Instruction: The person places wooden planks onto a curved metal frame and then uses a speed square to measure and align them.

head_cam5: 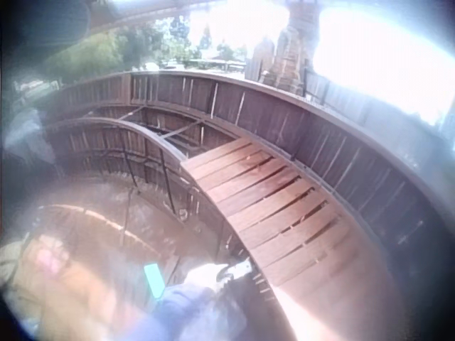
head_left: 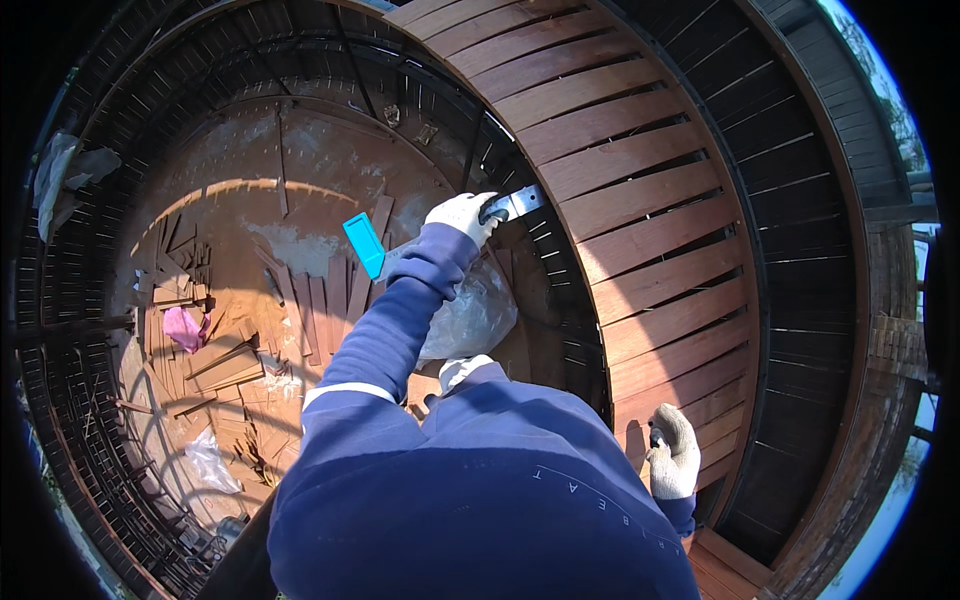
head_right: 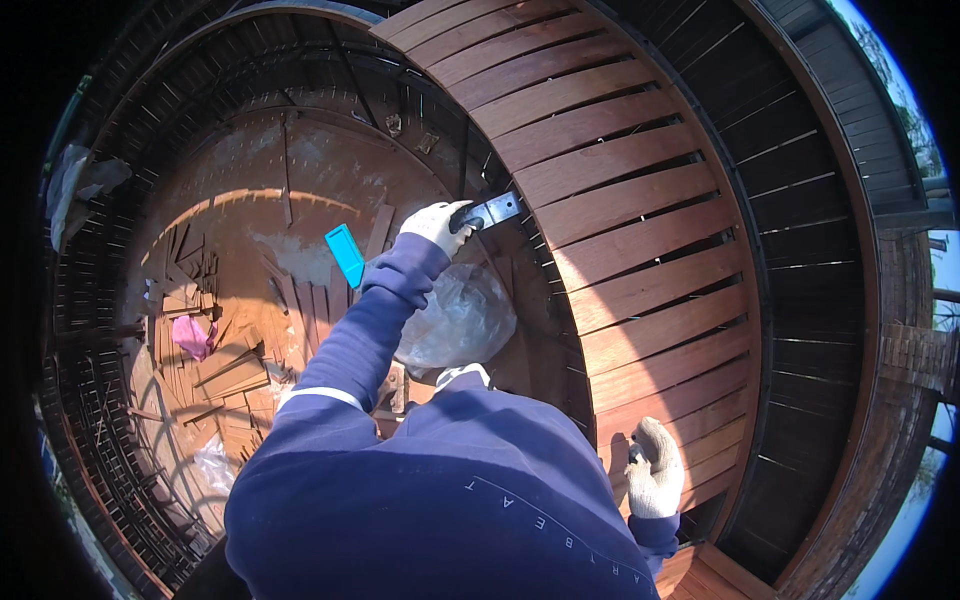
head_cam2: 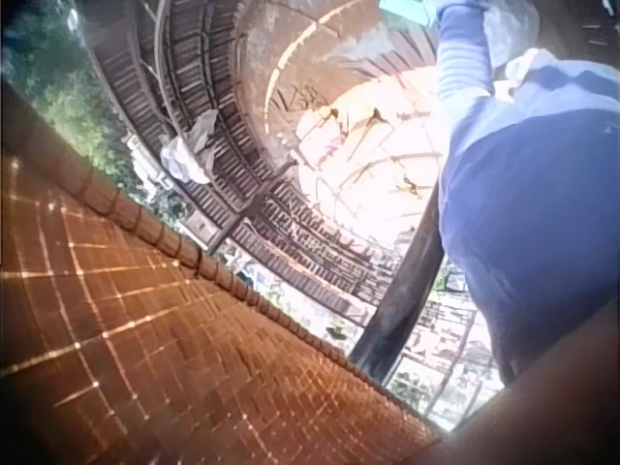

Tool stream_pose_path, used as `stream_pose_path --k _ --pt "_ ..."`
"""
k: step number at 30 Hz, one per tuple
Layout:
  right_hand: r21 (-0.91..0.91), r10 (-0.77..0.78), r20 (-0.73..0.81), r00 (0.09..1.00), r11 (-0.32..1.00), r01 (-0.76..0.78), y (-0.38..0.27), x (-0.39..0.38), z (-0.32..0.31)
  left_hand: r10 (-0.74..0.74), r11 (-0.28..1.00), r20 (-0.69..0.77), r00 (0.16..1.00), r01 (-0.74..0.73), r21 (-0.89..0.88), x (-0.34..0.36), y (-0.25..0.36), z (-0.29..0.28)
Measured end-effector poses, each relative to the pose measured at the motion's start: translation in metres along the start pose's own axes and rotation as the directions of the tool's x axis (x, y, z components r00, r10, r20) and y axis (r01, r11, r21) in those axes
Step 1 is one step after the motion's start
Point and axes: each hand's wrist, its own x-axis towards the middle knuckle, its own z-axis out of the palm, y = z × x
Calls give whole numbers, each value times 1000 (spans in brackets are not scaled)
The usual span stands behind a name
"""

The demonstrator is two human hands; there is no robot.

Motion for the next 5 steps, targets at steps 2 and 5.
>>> stream_pose_path --k 2,5 --pt "38 12 7 1000 999 -12 -11 2 2 73 997 -60 995 -71 43 7 -3 0" --pt "64 42 -7 999 997 -41 -19 7 3 73 997 -41 996 -72 33 11 -3 -4"
